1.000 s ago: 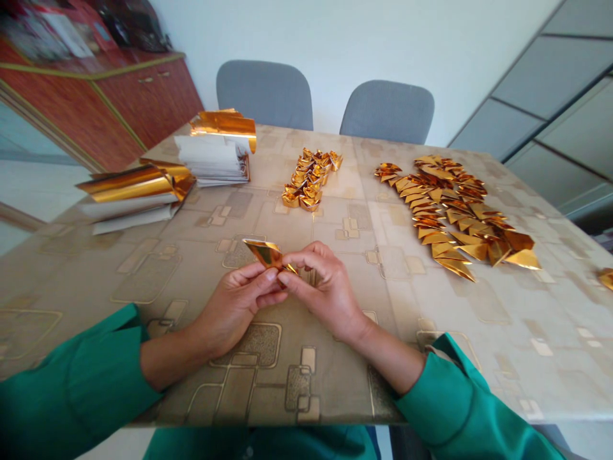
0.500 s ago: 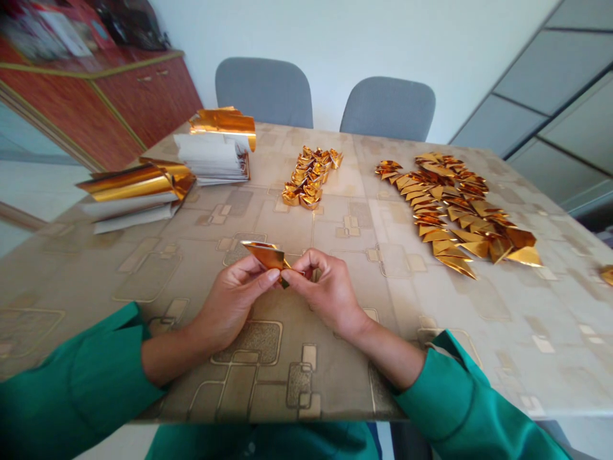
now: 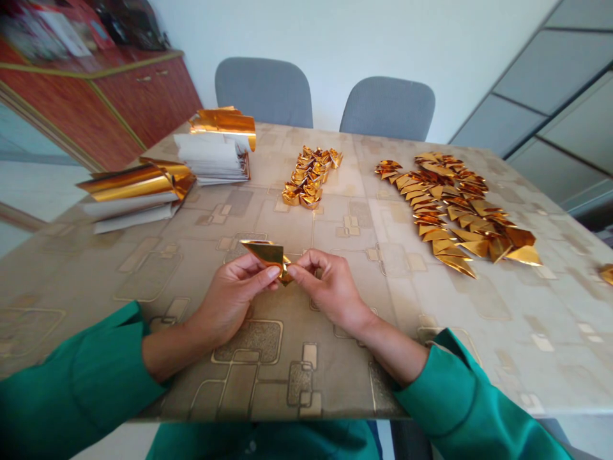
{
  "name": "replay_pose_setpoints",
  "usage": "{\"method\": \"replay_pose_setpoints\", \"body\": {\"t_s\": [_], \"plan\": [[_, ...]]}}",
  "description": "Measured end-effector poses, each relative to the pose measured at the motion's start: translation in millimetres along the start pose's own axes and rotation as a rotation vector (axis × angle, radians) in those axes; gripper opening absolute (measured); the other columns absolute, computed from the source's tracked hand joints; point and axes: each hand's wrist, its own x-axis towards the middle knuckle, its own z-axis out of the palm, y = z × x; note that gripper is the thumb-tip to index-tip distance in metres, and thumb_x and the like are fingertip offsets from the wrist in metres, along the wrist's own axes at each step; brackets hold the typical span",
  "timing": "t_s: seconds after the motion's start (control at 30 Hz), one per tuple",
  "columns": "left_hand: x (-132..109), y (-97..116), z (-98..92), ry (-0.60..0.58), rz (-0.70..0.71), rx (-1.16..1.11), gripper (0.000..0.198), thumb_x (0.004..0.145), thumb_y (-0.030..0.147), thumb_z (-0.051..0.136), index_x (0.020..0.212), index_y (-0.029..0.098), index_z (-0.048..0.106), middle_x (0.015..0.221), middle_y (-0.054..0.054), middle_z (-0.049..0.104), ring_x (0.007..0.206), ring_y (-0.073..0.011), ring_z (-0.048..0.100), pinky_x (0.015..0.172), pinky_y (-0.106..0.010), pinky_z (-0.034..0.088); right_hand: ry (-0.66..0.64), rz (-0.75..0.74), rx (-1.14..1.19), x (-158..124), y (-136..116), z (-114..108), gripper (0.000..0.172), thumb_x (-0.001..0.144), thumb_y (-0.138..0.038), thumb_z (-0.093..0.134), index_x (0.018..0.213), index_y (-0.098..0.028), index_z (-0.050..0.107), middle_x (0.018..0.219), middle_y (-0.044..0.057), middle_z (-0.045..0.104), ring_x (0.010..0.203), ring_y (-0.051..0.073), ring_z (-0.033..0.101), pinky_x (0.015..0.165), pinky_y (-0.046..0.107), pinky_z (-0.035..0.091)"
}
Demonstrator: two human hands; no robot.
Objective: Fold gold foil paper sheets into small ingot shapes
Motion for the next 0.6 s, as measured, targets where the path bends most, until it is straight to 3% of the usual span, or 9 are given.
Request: {"method": "replay_pose_setpoints", "body": {"t_s": [0.2,0.4,0.5,0.6], "plan": [[2.2,1.4,0.7,-0.001,-0.011,-0.045,0.016,0.072,0.025,0.079,0.084,0.017,0.072,0.074,0.001,0.067,0.066,-0.0097,0.058,0.064,-0.022,0.047,-0.072,0.040,0.073,0.4,-4.1,-3.0,0.036,0.089,-0.052,0.056,0.073,-0.020,0.059,0.068,-0.001,0.058,0.065,0.013,0.051,0.062,0.027,0.040],[3.1,0.8,0.0,0.018,0.008,-0.072,0.016,0.070,0.022,0.079,0.083,0.016,0.071,0.074,0.001,0.067,0.067,-0.0088,0.058,0.064,-0.020,0.047,-0.087,0.131,0.122,-0.8,-0.2,3.1,0.038,0.079,-0.053,0.068,0.068,-0.020,0.050,0.059,-0.006,0.044,0.051,0.009,0.035,0.047,0.023,0.026],[3.2,-0.4,-0.7,0.017,0.019,-0.061,0.016,0.070,0.021,0.079,0.083,0.015,0.071,0.073,0.001,0.067,0.066,-0.0084,0.057,0.063,-0.020,0.046,-0.049,0.110,0.118,-1.6,0.9,5.0,0.039,0.079,-0.051,0.069,0.066,-0.020,0.048,0.059,-0.006,0.043,0.052,0.008,0.033,0.049,0.023,0.026],[3.4,-0.9,-1.2,0.012,0.036,-0.058,0.015,0.072,0.022,0.078,0.083,0.016,0.071,0.072,0.001,0.066,0.065,-0.0078,0.055,0.062,-0.019,0.045,-0.090,0.116,0.140,-1.1,-1.8,2.9,0.041,0.078,-0.053,0.069,0.066,-0.020,0.048,0.060,-0.006,0.042,0.053,0.009,0.033,0.051,0.024,0.027]]}}
